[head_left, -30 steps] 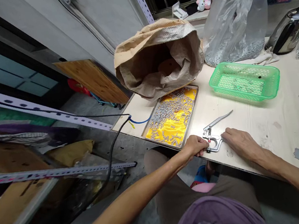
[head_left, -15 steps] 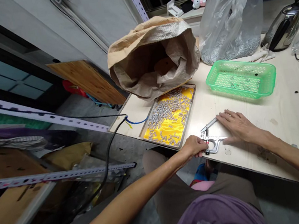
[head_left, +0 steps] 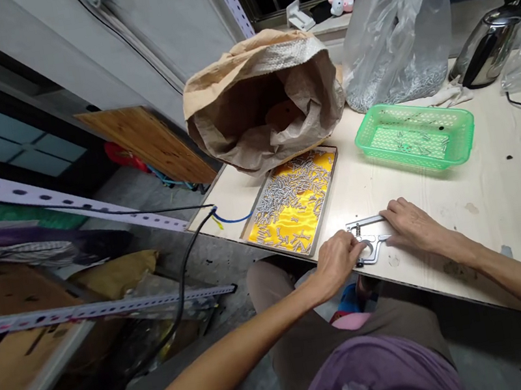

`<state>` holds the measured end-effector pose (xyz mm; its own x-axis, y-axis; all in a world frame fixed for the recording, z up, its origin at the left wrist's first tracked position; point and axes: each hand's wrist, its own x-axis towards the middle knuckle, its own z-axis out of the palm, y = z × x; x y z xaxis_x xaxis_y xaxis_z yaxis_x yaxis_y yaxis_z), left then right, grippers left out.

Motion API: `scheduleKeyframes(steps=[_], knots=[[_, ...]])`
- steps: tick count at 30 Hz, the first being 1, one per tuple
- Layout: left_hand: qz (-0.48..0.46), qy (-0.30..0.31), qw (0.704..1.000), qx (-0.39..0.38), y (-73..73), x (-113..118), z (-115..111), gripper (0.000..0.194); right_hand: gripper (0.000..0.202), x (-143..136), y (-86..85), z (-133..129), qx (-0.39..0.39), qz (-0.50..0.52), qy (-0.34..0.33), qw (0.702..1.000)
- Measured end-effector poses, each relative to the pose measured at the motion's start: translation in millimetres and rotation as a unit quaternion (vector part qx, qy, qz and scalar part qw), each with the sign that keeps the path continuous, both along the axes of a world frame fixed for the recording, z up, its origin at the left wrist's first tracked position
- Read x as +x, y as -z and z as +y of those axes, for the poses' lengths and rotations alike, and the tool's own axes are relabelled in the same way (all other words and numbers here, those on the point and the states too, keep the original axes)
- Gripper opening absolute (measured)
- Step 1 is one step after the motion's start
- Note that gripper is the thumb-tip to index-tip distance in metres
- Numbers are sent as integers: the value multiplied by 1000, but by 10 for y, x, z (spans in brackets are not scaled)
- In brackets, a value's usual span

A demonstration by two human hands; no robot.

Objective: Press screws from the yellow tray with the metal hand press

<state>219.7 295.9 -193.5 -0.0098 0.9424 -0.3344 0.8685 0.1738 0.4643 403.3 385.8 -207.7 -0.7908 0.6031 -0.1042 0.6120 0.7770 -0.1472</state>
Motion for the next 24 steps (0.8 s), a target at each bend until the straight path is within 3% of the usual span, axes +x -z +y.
scheduleKeyframes(steps=[1,4,8,11,18,24], knots=[[28,48,997,52,10,40,16,18,42,2,7,-16,-1,3,4,1000],[64,178,974,122,86,153,134,47,44,26,48,-43,-2,15,5,1000],[67,263,953,134,178,202,304,61,59,120,94,-65,15,32,-12,999],[97,280,947,124,156,213,345,59,57,173,64,-108,30,19,7,999],[125,291,944,92,115,334,334,26,7,152,-32,-194,-10,-3,20,1000],[122,265,951,105,190,368,381,25,12,157,-22,-178,-16,-8,47,999]])
